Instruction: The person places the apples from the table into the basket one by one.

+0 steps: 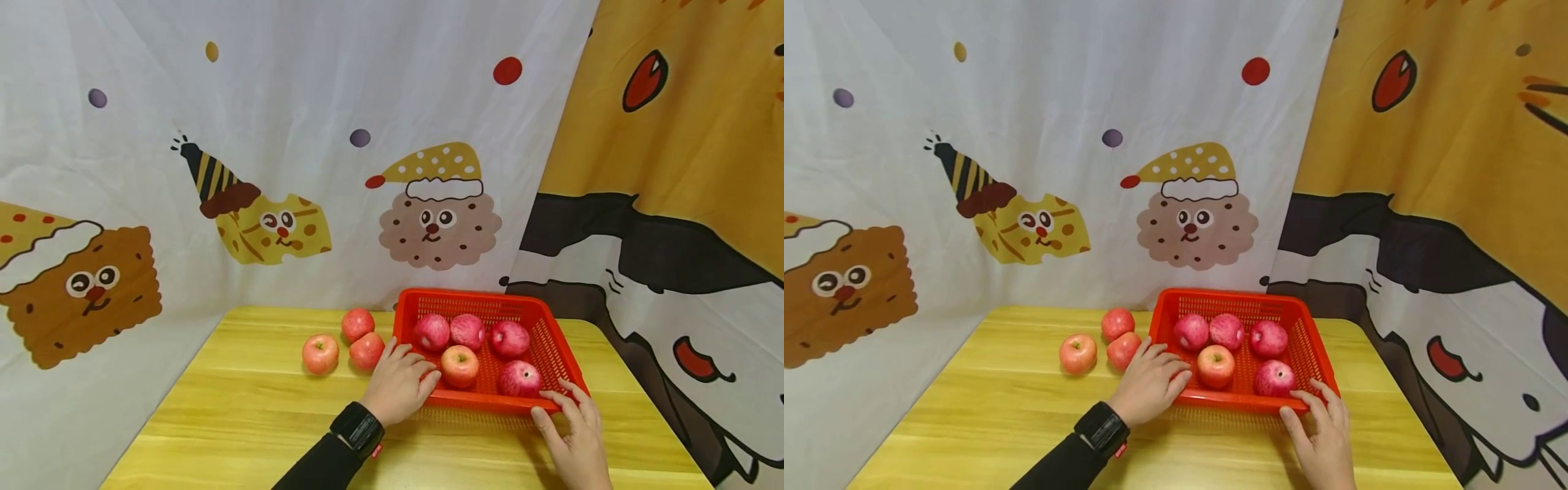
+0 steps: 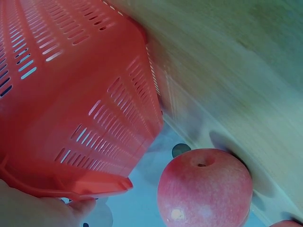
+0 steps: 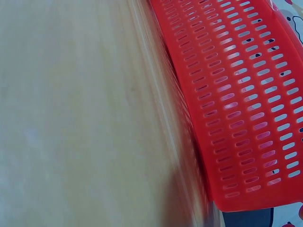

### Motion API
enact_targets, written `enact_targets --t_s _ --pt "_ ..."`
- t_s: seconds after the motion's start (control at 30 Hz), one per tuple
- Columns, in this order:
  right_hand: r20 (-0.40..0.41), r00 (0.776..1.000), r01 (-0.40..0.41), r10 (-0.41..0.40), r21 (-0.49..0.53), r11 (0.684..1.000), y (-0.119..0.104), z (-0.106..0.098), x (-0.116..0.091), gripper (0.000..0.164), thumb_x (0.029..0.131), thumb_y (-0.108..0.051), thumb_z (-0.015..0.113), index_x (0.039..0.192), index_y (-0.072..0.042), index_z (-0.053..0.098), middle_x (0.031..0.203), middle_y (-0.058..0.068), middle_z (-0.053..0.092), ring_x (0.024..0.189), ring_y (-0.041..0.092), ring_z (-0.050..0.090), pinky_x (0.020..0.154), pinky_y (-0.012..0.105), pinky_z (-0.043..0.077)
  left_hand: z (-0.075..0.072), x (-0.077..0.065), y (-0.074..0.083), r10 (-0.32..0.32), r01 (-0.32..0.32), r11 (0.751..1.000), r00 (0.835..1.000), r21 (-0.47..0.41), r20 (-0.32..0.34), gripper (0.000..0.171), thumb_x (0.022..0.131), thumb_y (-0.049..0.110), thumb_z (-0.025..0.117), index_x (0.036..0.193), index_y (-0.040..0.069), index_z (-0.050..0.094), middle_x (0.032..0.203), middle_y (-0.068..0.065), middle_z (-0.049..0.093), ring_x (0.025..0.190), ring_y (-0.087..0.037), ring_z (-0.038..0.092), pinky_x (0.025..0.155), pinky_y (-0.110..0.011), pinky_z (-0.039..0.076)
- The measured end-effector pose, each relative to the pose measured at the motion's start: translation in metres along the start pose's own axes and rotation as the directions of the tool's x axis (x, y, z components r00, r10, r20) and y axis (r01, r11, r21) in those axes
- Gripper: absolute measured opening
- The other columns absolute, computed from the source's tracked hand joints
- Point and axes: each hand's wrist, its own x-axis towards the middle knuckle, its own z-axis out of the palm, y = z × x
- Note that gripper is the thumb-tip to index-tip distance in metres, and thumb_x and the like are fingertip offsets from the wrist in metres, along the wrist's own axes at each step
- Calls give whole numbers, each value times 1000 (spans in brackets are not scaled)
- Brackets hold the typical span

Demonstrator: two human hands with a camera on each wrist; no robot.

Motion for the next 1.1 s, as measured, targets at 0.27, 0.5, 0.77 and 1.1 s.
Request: enact_targets --t_s 0.27,0.5,0.77,1.1 --pt "-8 1000 10 -10 -3 1000 -1 -1 1 29 91 -11 83 118 -10 72 153 21 48 142 45 35 126 61 20 2 1 0 3 -3 1000 1000 -19 -16 37 110 46 51 114 27 83 124 2 78 132 -29 64 124 -61 38" --pt "-8 1000 11 -11 -7 1000 0 -1 0 28 92 -11 83 118 -9 72 153 22 48 142 45 35 125 60 20 2 1 1 3 -3 1000 1000 -26 -22 37 110 46 51 115 27 82 125 0 78 132 -30 64 124 -61 38" --pt "-36 998 45 -46 -6 999 -1 1 -1 29 88 -7 84 115 -8 73 150 24 52 139 45 39 126 41 20 -3 1 -1 6 -7 998 1000 -57 -5 37 109 46 53 119 24 80 131 -3 75 135 -31 62 125 -61 37" --pt "-10 1000 28 -28 -2 1000 -2 0 1 29 91 -10 83 118 -9 73 152 22 50 141 46 37 124 61 21 -14 4 -16 -52 58 988 998 -145 41 44 102 47 68 135 17 70 147 -9 62 141 -31 53 122 -49 44"
